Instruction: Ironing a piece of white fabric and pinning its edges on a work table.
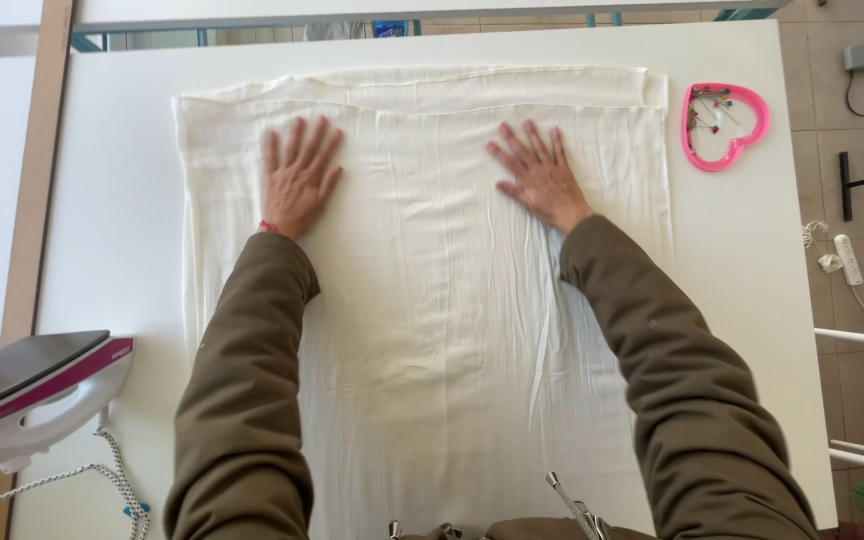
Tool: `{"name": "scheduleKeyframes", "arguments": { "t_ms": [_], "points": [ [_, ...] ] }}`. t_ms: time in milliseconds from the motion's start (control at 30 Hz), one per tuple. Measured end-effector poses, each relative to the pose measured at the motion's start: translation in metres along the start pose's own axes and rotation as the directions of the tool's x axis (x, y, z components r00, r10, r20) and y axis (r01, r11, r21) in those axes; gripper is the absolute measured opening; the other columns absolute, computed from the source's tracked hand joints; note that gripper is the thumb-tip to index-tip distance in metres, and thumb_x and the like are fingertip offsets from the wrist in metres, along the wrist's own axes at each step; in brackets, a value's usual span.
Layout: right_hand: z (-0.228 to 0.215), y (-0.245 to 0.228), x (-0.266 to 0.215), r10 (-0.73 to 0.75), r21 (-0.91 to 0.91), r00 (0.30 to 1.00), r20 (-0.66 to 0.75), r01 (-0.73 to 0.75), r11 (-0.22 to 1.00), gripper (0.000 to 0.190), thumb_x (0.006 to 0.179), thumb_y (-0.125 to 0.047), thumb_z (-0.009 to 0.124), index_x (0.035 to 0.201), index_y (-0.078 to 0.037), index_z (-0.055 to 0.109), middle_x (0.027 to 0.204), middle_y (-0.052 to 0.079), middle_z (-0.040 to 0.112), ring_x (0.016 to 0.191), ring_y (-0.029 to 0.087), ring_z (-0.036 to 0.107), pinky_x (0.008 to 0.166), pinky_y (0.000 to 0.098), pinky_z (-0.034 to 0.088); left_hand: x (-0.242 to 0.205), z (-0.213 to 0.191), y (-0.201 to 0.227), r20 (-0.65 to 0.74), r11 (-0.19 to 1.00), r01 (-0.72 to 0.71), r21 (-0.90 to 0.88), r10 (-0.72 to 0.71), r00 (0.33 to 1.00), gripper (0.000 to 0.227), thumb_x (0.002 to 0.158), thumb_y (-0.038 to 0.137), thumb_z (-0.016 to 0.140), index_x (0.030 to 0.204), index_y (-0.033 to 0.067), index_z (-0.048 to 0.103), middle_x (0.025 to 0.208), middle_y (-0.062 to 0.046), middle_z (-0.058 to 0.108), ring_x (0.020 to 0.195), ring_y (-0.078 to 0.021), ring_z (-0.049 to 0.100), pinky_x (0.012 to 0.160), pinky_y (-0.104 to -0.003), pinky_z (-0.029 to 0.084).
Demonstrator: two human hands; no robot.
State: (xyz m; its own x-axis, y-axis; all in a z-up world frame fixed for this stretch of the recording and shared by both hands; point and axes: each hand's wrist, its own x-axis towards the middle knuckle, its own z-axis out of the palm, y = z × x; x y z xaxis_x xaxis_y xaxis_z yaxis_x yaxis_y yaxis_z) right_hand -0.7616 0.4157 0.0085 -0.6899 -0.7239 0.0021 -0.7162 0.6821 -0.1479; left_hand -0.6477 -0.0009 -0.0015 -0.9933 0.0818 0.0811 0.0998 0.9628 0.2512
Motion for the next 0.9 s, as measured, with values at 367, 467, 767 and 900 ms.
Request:
{"name": "scheduleKeyframes", "arguments": {
  "t_ms": [367,467,767,900],
  "points": [
    [0.002,-0.174,-0.215,-0.584,0.247,0.811,0.027,0.561,0.79,0.082,0.098,-0.053,0.062,0.165,-0.024,0.023,0.173,0.005,0.015,0.159,0.033,0.008,0.127,0.0595,0.001,-0.207,0.01,0.194,0.229,0.828,-0.54,0.149,0.503,0.834,0.074,0.097,0.044,0.055,0.162,0.0163,0.032,0.171,-0.012,0.019,0.156,-0.0382,0.012,0.122,-0.063,0.008],
    [0.026,-0.176,-0.266,-0.668,0.24,0.741,0.065,0.638,0.732,0.083,0.097,-0.056,0.06,0.165,-0.025,0.026,0.173,0.002,0.019,0.16,0.03,0.013,0.128,0.0581,0.008,-0.245,0.024,0.195,0.266,0.749,-0.656,-0.096,0.654,0.708,0.074,0.098,0.05,0.052,0.162,0.0202,0.03,0.172,-0.006,0.017,0.157,-0.0303,0.014,0.124,-0.058,0.007],
    [0.008,-0.046,-0.112,-0.461,-0.038,0.887,0.037,0.462,0.886,0.068,0.103,-0.062,0.027,0.163,-0.029,0.024,0.171,0.003,0.017,0.157,0.029,0.014,0.127,0.0534,0.0,-0.071,0.015,0.091,0.112,0.859,-0.503,0.092,0.493,0.863,0.065,0.107,0.053,0.034,0.165,0.0286,0.019,0.172,0.0,0.013,0.159,-0.0242,0.008,0.127,-0.053,-0.002],
    [-0.006,0.018,-0.033,-0.258,-0.01,0.966,0.002,0.258,0.966,0.07,0.106,-0.065,0.006,0.165,-0.03,0.018,0.174,0.002,0.01,0.16,0.025,0.006,0.129,0.0498,-0.006,0.0,0.009,0.045,0.097,0.943,-0.315,0.102,0.306,0.947,0.062,0.108,0.051,0.027,0.165,0.029,0.018,0.172,0.001,0.013,0.159,-0.0225,0.005,0.127,-0.05,-0.006]
  ]
}}
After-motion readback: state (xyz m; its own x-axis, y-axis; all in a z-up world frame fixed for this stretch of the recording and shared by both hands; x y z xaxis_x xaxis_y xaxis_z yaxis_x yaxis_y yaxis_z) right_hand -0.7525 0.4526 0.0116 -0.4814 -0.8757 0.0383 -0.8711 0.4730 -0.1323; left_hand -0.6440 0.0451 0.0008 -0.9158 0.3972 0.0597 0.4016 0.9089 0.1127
